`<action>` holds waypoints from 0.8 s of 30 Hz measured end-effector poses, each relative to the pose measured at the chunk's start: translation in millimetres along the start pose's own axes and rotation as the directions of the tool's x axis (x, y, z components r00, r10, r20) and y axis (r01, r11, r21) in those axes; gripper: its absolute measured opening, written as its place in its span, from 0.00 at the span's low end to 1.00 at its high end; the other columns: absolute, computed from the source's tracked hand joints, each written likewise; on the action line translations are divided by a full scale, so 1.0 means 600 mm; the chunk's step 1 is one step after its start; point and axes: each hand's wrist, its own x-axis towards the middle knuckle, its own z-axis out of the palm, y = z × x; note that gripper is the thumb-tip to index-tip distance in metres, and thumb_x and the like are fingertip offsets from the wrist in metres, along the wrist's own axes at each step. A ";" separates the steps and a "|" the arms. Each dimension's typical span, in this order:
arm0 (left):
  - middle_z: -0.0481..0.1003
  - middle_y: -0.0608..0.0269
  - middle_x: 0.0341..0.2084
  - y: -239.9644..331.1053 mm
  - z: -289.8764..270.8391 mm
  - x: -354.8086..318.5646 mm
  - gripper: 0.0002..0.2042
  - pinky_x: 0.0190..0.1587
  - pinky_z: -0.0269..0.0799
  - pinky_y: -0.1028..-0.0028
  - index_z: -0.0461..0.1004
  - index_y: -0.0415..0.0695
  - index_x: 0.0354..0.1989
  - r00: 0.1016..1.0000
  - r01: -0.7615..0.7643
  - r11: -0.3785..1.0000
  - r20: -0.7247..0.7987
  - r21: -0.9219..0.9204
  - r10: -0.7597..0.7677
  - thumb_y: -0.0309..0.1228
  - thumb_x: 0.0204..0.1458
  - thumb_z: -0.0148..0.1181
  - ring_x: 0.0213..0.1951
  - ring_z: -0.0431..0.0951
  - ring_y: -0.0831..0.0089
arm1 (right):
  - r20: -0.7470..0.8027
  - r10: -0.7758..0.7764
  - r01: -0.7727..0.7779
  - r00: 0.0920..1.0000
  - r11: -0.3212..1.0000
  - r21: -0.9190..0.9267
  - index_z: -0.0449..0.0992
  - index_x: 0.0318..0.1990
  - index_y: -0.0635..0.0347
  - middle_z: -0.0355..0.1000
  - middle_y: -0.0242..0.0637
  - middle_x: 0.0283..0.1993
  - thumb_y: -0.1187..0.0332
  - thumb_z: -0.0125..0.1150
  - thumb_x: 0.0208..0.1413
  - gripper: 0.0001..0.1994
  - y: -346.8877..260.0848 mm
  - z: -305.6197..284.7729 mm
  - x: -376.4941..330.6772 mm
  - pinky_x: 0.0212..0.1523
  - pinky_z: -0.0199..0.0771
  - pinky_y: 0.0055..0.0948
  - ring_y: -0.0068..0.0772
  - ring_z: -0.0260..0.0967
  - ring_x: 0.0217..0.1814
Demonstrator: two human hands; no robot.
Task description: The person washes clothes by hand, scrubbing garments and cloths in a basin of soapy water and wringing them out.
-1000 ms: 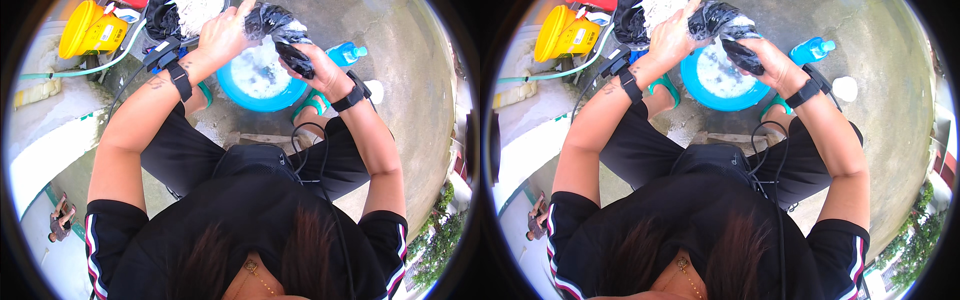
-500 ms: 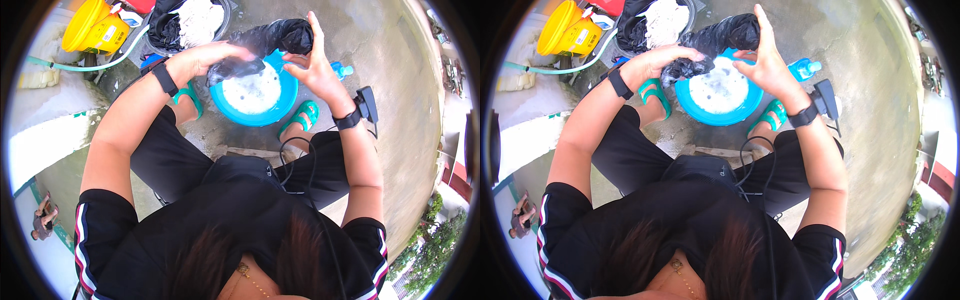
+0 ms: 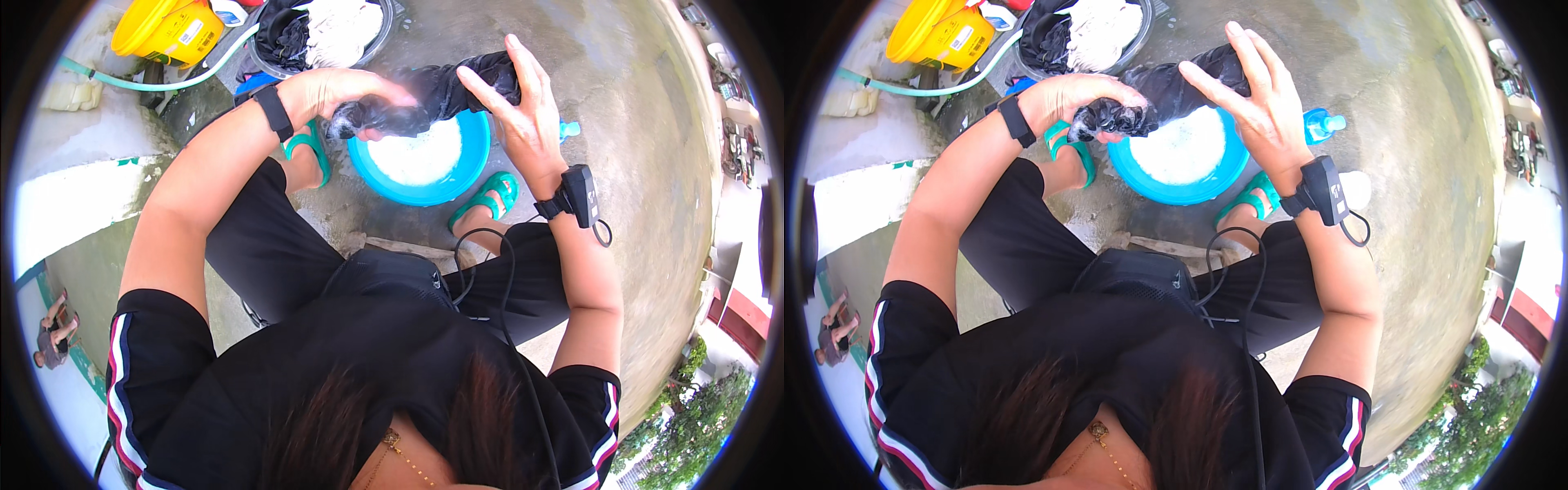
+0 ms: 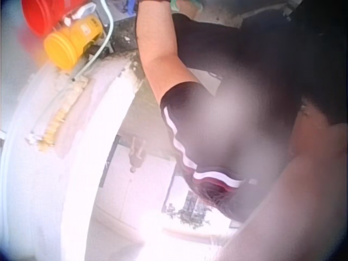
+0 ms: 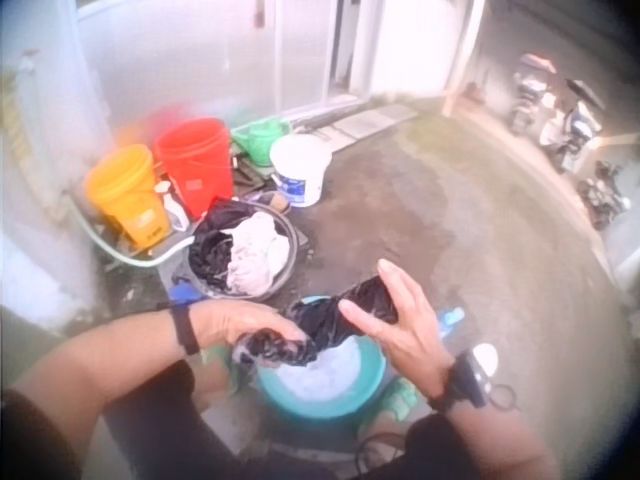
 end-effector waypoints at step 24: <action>0.76 0.46 0.36 -0.008 0.063 0.032 0.41 0.40 0.75 0.61 0.56 0.45 0.61 0.646 0.191 0.089 -0.193 0.978 0.738 0.44 0.37 0.67 0.36 0.79 0.51 | 0.674 0.579 -0.886 0.459 0.237 0.399 0.75 0.41 0.69 0.75 0.36 0.30 0.70 0.63 0.42 0.16 -0.031 0.066 -0.060 0.36 0.71 0.23 0.21 0.70 0.32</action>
